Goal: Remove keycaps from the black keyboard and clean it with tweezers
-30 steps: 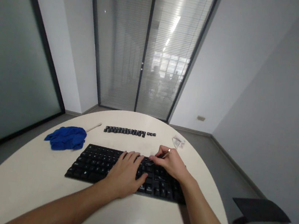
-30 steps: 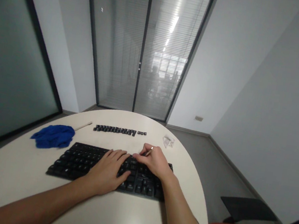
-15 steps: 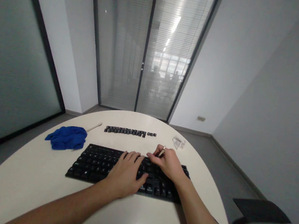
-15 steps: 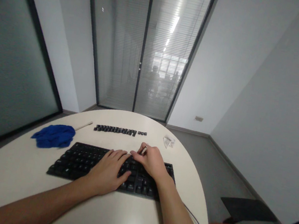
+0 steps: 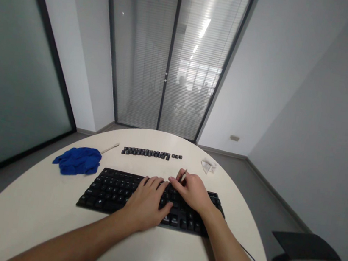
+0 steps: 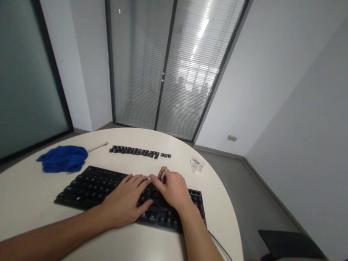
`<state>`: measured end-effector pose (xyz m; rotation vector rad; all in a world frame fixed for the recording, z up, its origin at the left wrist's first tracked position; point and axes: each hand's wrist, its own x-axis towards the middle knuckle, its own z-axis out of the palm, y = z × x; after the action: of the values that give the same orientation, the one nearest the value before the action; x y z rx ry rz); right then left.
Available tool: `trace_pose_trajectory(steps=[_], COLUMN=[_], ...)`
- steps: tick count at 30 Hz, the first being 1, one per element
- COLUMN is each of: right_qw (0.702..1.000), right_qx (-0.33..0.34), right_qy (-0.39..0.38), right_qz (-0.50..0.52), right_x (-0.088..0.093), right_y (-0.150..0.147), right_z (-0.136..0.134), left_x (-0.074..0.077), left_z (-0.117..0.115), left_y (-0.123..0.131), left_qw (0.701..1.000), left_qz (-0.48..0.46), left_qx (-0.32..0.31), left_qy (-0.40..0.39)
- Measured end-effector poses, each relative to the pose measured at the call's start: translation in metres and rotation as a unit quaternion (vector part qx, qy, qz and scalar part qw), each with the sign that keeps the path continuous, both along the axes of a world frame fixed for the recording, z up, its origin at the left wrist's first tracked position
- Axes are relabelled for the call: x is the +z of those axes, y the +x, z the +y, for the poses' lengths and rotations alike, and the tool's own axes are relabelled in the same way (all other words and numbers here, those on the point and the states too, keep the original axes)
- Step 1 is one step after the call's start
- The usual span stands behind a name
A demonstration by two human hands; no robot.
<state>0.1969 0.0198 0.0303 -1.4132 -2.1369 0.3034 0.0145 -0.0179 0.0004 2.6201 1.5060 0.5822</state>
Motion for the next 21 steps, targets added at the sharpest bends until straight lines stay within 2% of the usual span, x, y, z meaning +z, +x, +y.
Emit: trace_pose_trajectory(steps=[9,21], right_qw=[0.998,0.991], right_qx=[0.026,0.023], right_qy=[-0.009,-0.051], right_qz=[0.048,0.125], right_x=[-0.002,-0.016], right_y=[-0.002,-0.004], right_z=[0.002,0.014], left_x=[0.001,-0.002], left_z=[-0.001,0.001], left_y=[0.0,-0.001], left_qw=[1.0,1.0], left_qz=[-0.004,0.005], left_qx=[-0.002,-0.009], left_qy=[-0.002,-0.001])
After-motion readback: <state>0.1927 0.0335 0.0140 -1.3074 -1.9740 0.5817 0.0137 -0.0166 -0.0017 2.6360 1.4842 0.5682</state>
